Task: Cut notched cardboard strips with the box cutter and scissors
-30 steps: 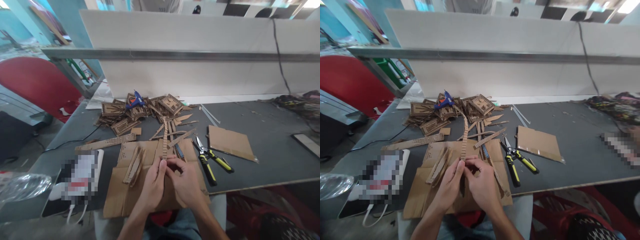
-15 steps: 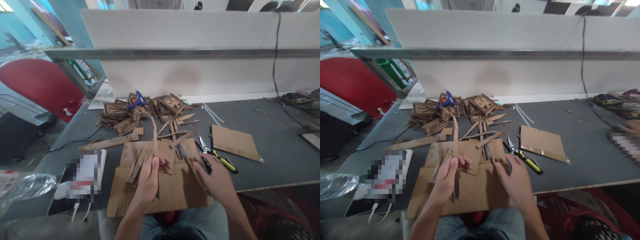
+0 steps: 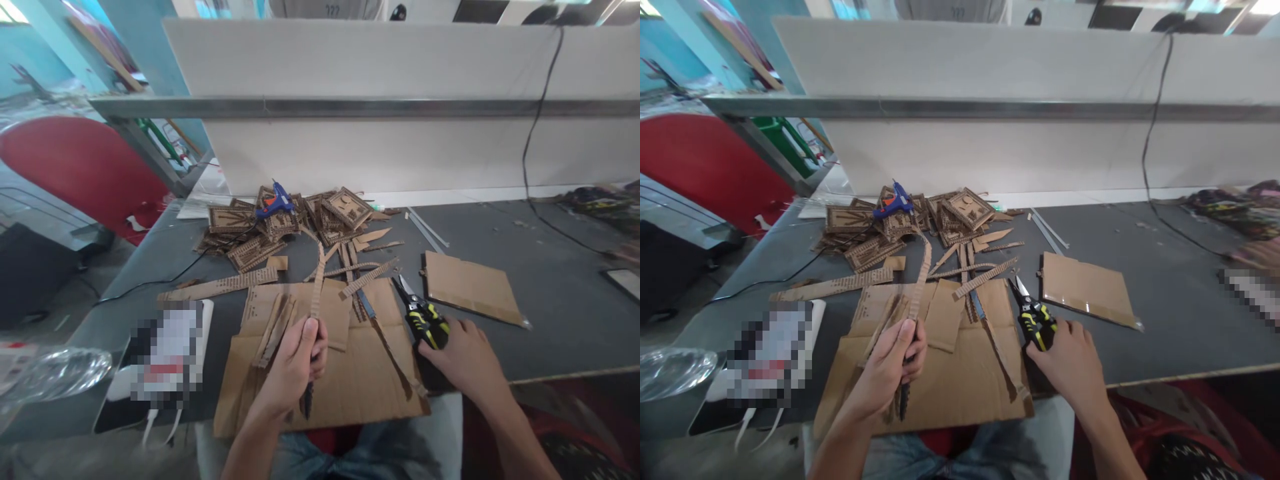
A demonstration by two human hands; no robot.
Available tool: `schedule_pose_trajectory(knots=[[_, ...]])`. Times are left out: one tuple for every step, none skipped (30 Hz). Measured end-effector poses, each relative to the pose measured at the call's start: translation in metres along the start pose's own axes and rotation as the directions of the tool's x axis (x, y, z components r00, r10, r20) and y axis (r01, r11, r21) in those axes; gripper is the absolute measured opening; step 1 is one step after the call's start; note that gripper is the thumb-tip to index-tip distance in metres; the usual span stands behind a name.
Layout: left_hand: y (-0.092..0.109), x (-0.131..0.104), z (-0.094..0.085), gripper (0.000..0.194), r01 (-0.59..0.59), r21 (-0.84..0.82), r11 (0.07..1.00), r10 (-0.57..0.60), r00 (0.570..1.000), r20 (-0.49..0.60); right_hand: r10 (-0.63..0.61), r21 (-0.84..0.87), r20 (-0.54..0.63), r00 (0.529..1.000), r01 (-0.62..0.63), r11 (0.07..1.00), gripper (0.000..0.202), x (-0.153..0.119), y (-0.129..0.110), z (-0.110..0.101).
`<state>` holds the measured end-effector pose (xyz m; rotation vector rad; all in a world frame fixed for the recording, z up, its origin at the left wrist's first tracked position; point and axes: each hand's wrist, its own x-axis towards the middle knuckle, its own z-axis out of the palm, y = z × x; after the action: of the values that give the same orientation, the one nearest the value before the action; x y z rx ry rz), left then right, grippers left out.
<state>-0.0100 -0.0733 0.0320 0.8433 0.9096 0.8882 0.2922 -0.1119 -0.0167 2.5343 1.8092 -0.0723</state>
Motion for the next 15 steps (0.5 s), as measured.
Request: schedule_pose_trajectory(knots=[[0.000, 0.000, -0.001, 0.043, 0.009, -0.013, 1.000, -0.009, 1.000, 0.008, 0.007, 0.005, 0.004, 1.000, -0.007, 1.000, 0.052, 0.001, -0.002, -0.002], [0.000, -0.001, -0.001, 0.043, 0.017, -0.026, 1.000, -0.017, 1.000, 0.018, 0.014, 0.011, 0.006, 1.000, -0.014, 1.000, 0.051, 0.002, -0.003, -0.004], [0.000, -0.001, -0.002, 0.042, 0.024, -0.035, 0.999, -0.023, 0.999, 0.028, 0.021, 0.019, 0.011, 1.000, -0.022, 1.000, 0.051, 0.003, -0.004, -0.005], [0.001, -0.002, -0.003, 0.042, 0.028, -0.043, 0.999, -0.027, 0.999, 0.037, 0.026, 0.029, 0.021, 0.999, -0.027, 0.999, 0.052, 0.004, -0.004, -0.006], [0.001, -0.002, -0.003, 0.042, 0.031, -0.048, 0.998, -0.029, 0.999, 0.043, 0.033, 0.045, 0.036, 0.999, -0.034, 0.998, 0.052, 0.005, -0.003, -0.007], [0.001, -0.002, -0.004, 0.041, 0.034, -0.053, 0.998, -0.031, 0.998, 0.047, 0.040, 0.069, 0.052, 0.998, -0.044, 0.997, 0.053, 0.006, -0.002, -0.008], [0.002, -0.002, -0.004, 0.041, 0.038, -0.057, 0.998, -0.035, 0.998, 0.052, 0.049, 0.106, 0.071, 0.996, -0.056, 0.993, 0.054, 0.008, 0.000, -0.010], [0.002, -0.003, -0.004, 0.041, 0.042, -0.061, 0.997, -0.038, 0.998, 0.058, 0.061, 0.157, 0.093, 0.994, -0.075, 0.985, 0.054, 0.009, 0.002, -0.012], [0.003, -0.003, -0.004, 0.041, 0.045, -0.068, 0.997, -0.040, 0.997, 0.065, 0.069, 0.227, 0.120, 0.990, -0.095, 0.969, 0.054, 0.010, 0.004, -0.015], [0.004, -0.003, -0.004, 0.040, 0.049, -0.077, 0.996, -0.044, 0.996, 0.074, 0.064, 0.316, 0.150, 0.987, -0.109, 0.943, 0.054, 0.011, 0.006, -0.019], [0.006, -0.003, -0.004, 0.040, 0.058, -0.093, 0.994, -0.050, 0.995, 0.088, 0.030, 0.420, 0.182, 0.983, -0.105, 0.902, 0.053, 0.011, 0.007, -0.024], [0.007, -0.004, -0.004, 0.039, 0.072, -0.117, 0.990, -0.060, 0.992, 0.108, -0.034, 0.528, 0.216, 0.976, -0.088, 0.845, 0.052, 0.010, 0.008, -0.031], [0.009, -0.004, -0.005, 0.039, 0.094, -0.149, 0.984, -0.074, 0.988, 0.133, -0.121, 0.631, 0.246, 0.962, -0.064, 0.773, 0.051, 0.008, 0.007, -0.038], [0.011, -0.005, -0.005, 0.039, 0.120, -0.187, 0.975, -0.089, 0.982, 0.163, -0.222, 0.719, 0.270, 0.937, -0.043, 0.694, 0.050, 0.005, 0.004, -0.046], [0.013, -0.006, -0.007, 0.038, 0.149, -0.228, 0.962, -0.104, 0.975, 0.196, -0.307, 0.780, 0.296, 0.905, -0.043, 0.624, 0.050, 0.002, 0.001, -0.054]])
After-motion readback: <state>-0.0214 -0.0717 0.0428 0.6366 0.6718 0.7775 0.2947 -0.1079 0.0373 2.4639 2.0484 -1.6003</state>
